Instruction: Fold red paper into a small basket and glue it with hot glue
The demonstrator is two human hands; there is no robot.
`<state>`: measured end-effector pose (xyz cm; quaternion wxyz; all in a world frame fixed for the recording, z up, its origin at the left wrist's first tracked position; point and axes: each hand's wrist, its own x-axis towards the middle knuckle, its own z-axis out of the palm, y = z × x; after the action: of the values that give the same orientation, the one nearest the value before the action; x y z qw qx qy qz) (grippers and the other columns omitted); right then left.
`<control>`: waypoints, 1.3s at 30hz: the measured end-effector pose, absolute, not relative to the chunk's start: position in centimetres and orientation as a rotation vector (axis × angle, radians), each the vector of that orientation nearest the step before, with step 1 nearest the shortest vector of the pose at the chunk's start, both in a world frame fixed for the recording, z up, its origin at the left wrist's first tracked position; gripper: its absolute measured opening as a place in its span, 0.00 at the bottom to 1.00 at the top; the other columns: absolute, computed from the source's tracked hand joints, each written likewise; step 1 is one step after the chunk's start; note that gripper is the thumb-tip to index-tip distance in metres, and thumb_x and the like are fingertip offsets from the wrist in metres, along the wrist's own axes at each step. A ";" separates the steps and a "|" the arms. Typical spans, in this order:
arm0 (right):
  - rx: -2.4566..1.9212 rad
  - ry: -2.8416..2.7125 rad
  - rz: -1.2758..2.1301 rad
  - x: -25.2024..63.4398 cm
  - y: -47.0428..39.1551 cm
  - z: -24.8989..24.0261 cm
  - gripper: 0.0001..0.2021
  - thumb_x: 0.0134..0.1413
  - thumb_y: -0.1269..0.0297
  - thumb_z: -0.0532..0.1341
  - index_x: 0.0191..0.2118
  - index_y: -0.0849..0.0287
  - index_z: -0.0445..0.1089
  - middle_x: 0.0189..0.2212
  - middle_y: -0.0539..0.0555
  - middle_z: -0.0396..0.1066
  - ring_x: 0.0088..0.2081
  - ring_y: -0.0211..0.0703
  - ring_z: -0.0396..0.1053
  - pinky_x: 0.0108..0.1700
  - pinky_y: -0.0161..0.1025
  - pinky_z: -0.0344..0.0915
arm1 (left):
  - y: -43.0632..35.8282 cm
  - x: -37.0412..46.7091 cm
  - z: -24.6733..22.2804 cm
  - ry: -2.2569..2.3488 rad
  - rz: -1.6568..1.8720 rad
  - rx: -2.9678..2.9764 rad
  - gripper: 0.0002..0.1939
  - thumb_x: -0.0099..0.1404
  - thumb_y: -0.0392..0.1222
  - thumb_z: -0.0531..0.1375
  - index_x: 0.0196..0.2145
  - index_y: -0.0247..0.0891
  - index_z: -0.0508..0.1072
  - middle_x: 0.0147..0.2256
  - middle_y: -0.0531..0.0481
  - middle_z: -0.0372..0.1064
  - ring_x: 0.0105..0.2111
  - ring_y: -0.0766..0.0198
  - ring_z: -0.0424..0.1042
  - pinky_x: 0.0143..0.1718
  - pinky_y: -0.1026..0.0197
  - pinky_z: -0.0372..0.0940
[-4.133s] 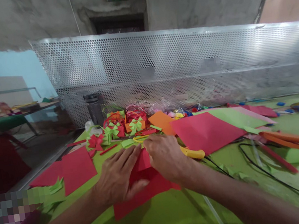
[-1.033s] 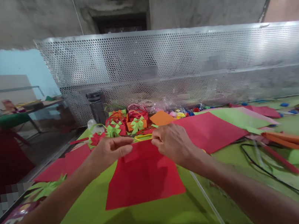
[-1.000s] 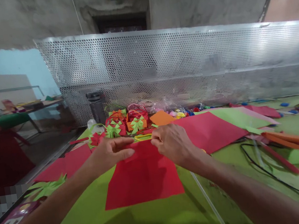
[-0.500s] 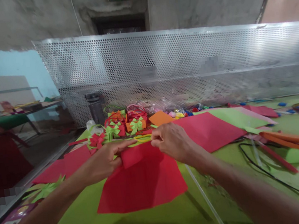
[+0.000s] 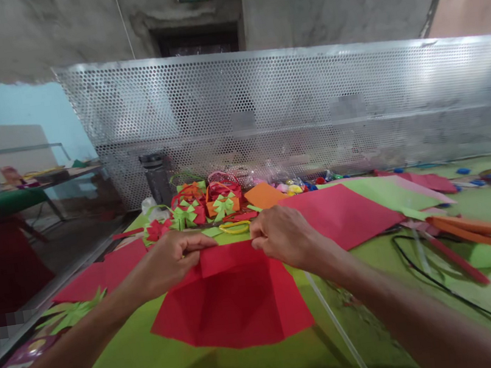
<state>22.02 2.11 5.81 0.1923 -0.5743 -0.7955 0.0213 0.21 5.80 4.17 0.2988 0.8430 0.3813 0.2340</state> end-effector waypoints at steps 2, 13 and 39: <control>-1.551 -2.251 0.113 22.2 2.2 5.7 0.07 0.43 0.72 0.57 0.20 0.60 0.70 0.16 0.46 0.62 0.20 0.30 0.57 0.23 0.32 0.47 | 5.9 0.0 4.2 1.000 0.626 2.228 0.18 0.54 0.29 0.49 0.37 0.36 0.75 0.34 0.51 0.77 0.33 0.64 0.74 0.31 0.67 0.65; -1.275 -2.269 0.340 23.0 2.4 5.7 0.09 0.47 0.71 0.56 0.28 0.62 0.73 0.23 0.49 0.70 0.25 0.33 0.63 0.27 0.32 0.54 | 5.9 -0.5 5.7 0.987 0.650 2.098 0.12 0.52 0.32 0.54 0.32 0.35 0.76 0.25 0.52 0.74 0.23 0.68 0.68 0.23 0.68 0.59; -1.021 -2.762 -0.155 21.6 1.5 5.7 0.18 0.54 0.78 0.50 0.43 0.55 0.72 0.23 0.49 0.60 0.26 0.35 0.55 0.28 0.33 0.49 | 5.8 -0.5 5.4 0.995 0.494 2.242 0.10 0.49 0.29 0.50 0.26 0.35 0.69 0.21 0.55 0.65 0.20 0.72 0.61 0.21 0.69 0.52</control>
<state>21.56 1.53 5.72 0.0961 -0.3447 -0.9323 -0.0523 -0.48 5.82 5.36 0.3143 0.8507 0.3773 0.1875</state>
